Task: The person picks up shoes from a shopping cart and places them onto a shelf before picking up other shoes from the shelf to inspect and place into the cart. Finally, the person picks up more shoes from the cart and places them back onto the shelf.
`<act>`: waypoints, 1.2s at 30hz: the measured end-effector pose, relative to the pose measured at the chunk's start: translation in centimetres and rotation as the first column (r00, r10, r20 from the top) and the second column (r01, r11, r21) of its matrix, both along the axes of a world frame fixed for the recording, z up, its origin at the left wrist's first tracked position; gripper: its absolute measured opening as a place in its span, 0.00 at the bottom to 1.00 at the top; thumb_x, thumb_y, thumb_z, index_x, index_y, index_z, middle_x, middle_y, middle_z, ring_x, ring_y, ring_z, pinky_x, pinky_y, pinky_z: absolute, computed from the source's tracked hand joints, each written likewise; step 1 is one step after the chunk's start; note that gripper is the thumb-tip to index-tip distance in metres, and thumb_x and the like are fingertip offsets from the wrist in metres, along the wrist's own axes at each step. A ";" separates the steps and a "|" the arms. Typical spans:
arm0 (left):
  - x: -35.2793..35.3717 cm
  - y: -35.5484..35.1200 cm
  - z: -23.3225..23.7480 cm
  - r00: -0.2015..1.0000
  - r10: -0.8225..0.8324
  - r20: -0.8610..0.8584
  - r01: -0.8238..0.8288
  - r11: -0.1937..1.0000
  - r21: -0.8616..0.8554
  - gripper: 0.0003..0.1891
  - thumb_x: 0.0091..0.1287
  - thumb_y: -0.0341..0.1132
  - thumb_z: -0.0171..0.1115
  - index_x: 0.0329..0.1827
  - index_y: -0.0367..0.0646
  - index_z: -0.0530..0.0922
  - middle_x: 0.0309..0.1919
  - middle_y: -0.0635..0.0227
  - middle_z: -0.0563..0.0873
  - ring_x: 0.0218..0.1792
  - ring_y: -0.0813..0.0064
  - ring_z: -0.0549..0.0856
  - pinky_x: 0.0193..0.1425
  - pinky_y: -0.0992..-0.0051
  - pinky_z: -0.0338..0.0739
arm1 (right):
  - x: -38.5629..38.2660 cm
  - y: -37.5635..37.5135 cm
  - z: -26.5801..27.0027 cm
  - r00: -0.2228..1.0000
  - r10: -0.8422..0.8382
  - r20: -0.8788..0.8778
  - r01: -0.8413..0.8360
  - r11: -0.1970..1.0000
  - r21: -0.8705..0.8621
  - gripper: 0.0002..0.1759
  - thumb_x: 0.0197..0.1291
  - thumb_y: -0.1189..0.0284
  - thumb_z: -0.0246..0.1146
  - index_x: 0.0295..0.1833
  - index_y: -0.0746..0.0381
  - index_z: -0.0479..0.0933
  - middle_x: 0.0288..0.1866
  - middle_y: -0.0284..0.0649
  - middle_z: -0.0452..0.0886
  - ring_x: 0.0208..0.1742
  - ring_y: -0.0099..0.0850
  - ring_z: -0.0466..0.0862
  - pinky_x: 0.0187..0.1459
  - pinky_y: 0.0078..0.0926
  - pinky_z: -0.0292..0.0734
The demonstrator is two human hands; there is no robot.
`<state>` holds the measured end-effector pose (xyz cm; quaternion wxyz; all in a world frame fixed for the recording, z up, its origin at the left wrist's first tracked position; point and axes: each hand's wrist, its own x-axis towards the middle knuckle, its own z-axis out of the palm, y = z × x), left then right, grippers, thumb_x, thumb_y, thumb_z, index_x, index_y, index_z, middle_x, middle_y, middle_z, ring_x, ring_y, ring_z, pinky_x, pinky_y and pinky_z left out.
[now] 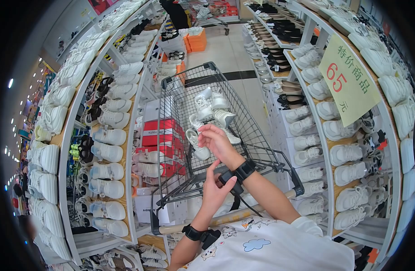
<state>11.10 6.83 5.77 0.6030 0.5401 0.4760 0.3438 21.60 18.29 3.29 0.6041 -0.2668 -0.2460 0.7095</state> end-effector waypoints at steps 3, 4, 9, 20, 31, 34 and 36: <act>-0.1 -0.2 0.1 0.999 -0.032 0.040 0.033 0.999 -0.013 0.35 0.61 0.28 0.65 0.69 0.41 0.56 0.41 0.59 0.82 0.40 0.78 0.82 0.41 0.79 0.78 | 0.3 -0.2 0.8 0.948 -0.157 0.276 0.126 0.984 0.125 0.07 0.62 0.76 0.52 0.41 0.63 0.77 0.29 0.34 0.79 0.28 0.25 0.79 0.32 0.21 0.75; -0.2 -0.3 0.3 0.997 -0.066 0.028 0.066 0.998 -0.011 0.35 0.62 0.29 0.65 0.69 0.41 0.56 0.42 0.59 0.82 0.40 0.78 0.82 0.41 0.79 0.78 | 0.3 -0.1 0.7 0.948 -0.153 0.277 0.123 0.985 0.124 0.07 0.62 0.76 0.52 0.41 0.63 0.77 0.29 0.34 0.79 0.28 0.25 0.79 0.32 0.21 0.75; -0.8 -0.1 -0.5 0.987 -0.154 0.037 0.155 0.987 -0.047 0.32 0.64 0.29 0.63 0.69 0.40 0.58 0.43 0.60 0.82 0.39 0.79 0.82 0.40 0.79 0.79 | 1.1 0.0 0.1 0.516 -0.394 0.760 0.170 0.917 0.360 0.08 0.57 0.79 0.54 0.38 0.61 0.78 0.24 0.37 0.78 0.24 0.25 0.78 0.26 0.24 0.71; -0.7 0.3 1.5 0.985 -0.171 -0.018 0.168 0.981 -0.093 0.24 0.67 0.29 0.58 0.66 0.40 0.65 0.37 0.62 0.84 0.32 0.81 0.82 0.32 0.81 0.79 | 2.2 -0.3 0.5 0.135 -0.533 0.835 0.136 0.845 0.518 0.04 0.56 0.77 0.56 0.34 0.61 0.77 0.31 0.44 0.80 0.32 0.45 0.80 0.35 0.40 0.74; -6.0 8.3 13.5 0.912 0.295 0.283 -0.398 0.803 0.444 0.09 0.70 0.31 0.53 0.48 0.37 0.77 0.31 0.67 0.85 0.29 0.82 0.83 0.32 0.82 0.74 | -1.7 -5.3 8.1 0.571 0.063 0.819 -0.510 0.809 0.293 0.12 0.62 0.69 0.60 0.48 0.62 0.78 0.33 0.36 0.82 0.33 0.22 0.80 0.37 0.22 0.75; -5.8 9.8 14.6 0.899 0.366 0.240 -0.435 0.689 0.580 0.07 0.68 0.30 0.55 0.44 0.38 0.79 0.30 0.67 0.85 0.27 0.83 0.83 0.29 0.81 0.73 | -3.1 -8.1 8.9 0.587 0.349 0.730 -0.698 0.675 0.239 0.25 0.62 0.64 0.62 0.62 0.61 0.68 0.42 0.39 0.81 0.41 0.25 0.81 0.44 0.23 0.76; -5.8 10.5 14.5 0.889 0.439 0.131 -0.405 0.618 0.674 0.07 0.68 0.29 0.55 0.44 0.37 0.79 0.29 0.67 0.85 0.27 0.82 0.83 0.31 0.81 0.75 | -3.7 -9.0 8.8 0.614 0.468 0.635 -0.720 0.662 0.208 0.29 0.61 0.63 0.62 0.66 0.61 0.65 0.46 0.40 0.80 0.44 0.26 0.81 0.45 0.23 0.77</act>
